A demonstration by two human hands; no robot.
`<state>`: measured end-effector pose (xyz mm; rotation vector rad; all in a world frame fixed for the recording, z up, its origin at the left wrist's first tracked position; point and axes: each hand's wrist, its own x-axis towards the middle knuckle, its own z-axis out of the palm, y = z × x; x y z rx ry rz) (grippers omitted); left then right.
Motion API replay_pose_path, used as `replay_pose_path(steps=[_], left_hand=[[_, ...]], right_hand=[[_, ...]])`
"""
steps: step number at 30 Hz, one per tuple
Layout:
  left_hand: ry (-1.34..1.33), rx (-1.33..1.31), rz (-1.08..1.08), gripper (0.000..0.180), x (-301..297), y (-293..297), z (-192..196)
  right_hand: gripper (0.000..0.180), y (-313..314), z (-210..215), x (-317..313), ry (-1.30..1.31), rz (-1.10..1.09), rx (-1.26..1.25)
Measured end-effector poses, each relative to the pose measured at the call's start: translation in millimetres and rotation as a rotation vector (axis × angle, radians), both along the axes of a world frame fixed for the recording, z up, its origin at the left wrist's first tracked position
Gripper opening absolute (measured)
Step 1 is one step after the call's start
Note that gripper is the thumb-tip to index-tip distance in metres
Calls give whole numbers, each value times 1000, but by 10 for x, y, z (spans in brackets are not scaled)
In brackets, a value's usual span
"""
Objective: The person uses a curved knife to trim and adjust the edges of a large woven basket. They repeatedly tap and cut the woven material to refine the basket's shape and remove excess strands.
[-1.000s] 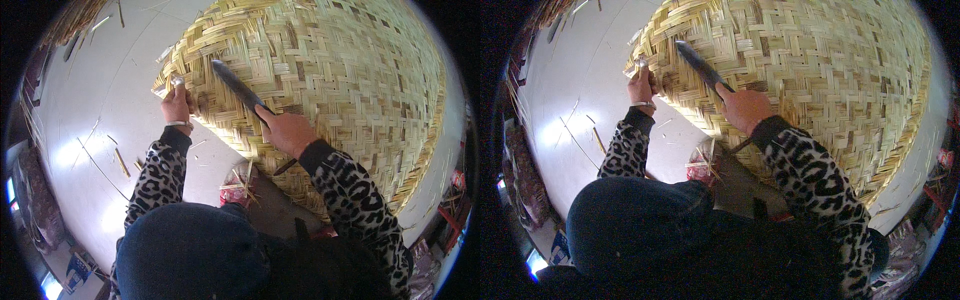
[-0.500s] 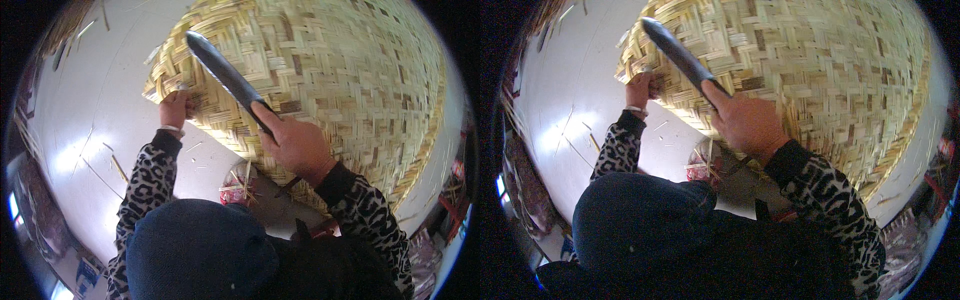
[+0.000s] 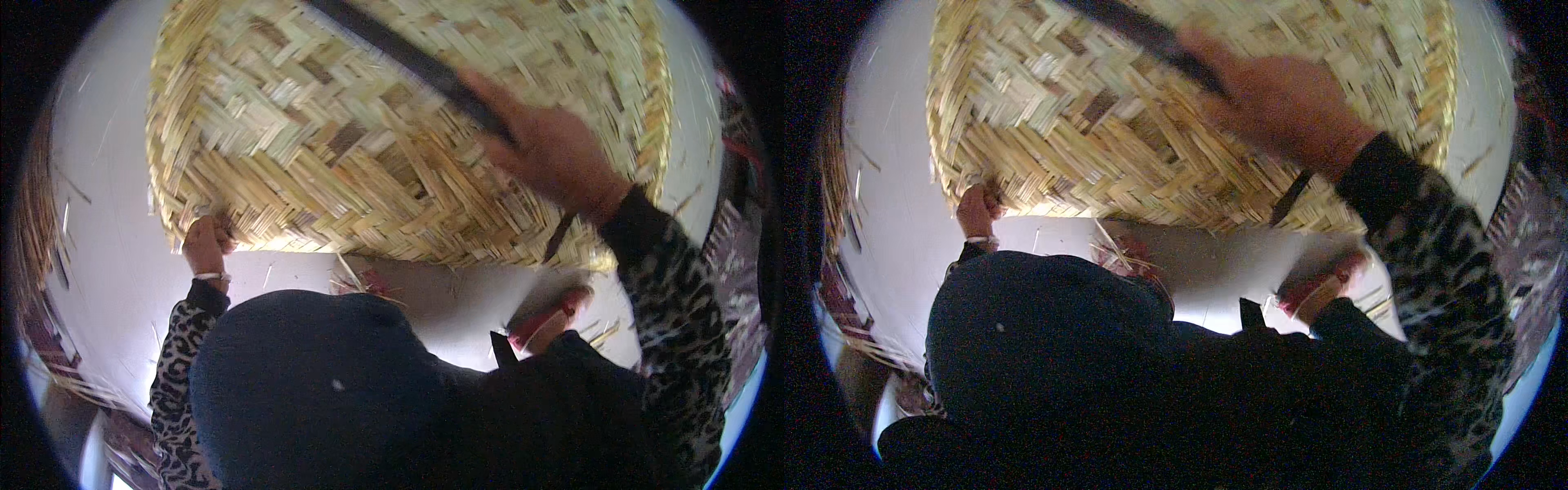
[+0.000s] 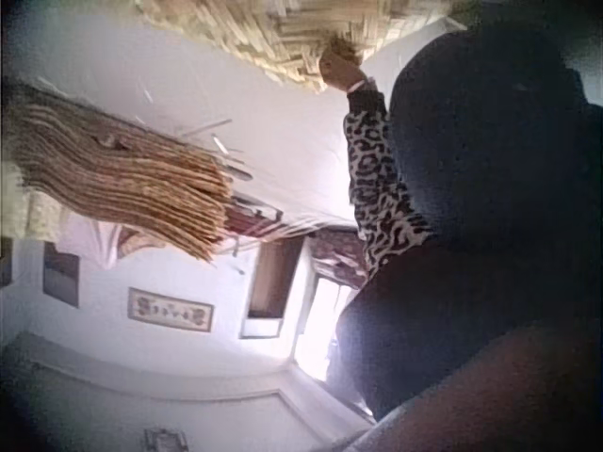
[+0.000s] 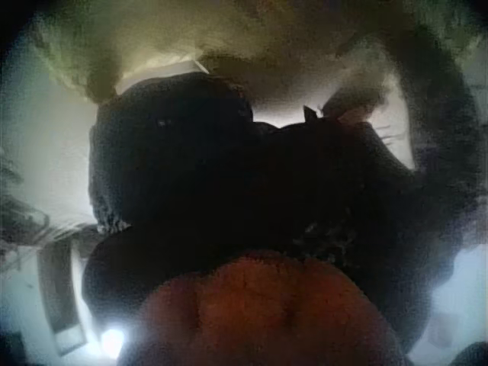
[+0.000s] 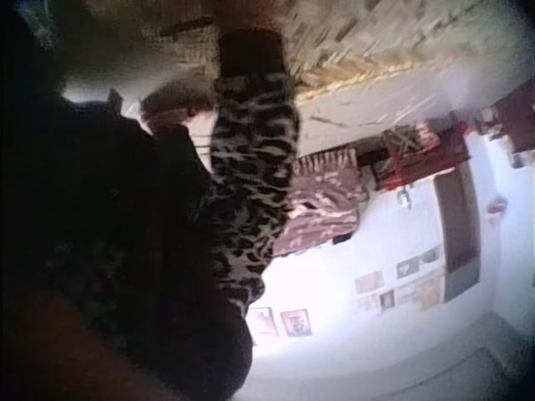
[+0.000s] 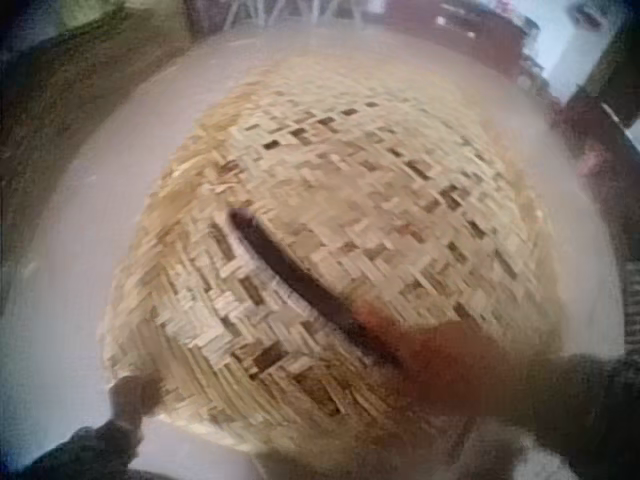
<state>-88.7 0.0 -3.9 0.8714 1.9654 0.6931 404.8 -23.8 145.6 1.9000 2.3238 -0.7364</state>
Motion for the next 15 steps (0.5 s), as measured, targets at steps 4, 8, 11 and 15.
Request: replay_pose_path(steps=[4, 8, 11, 15], left_hand=[[-2, 85, -174, 30, 282, 186, 178], [-195, 91, -254, 25, 720, 269, 301], [-268, 110, -402, 19, 1053, 301, 319], [-362, 87, -639, 18, 1616, 399, 400]], right_hand=[[63, -138, 310, 782, -26, -254, -43], [61, -630, 563, 1423, -86, -279, 43], [62, -1176, 816, 1928, -172, -470, -124], [65, -2014, 897, 2563, -413, -511, -141]])
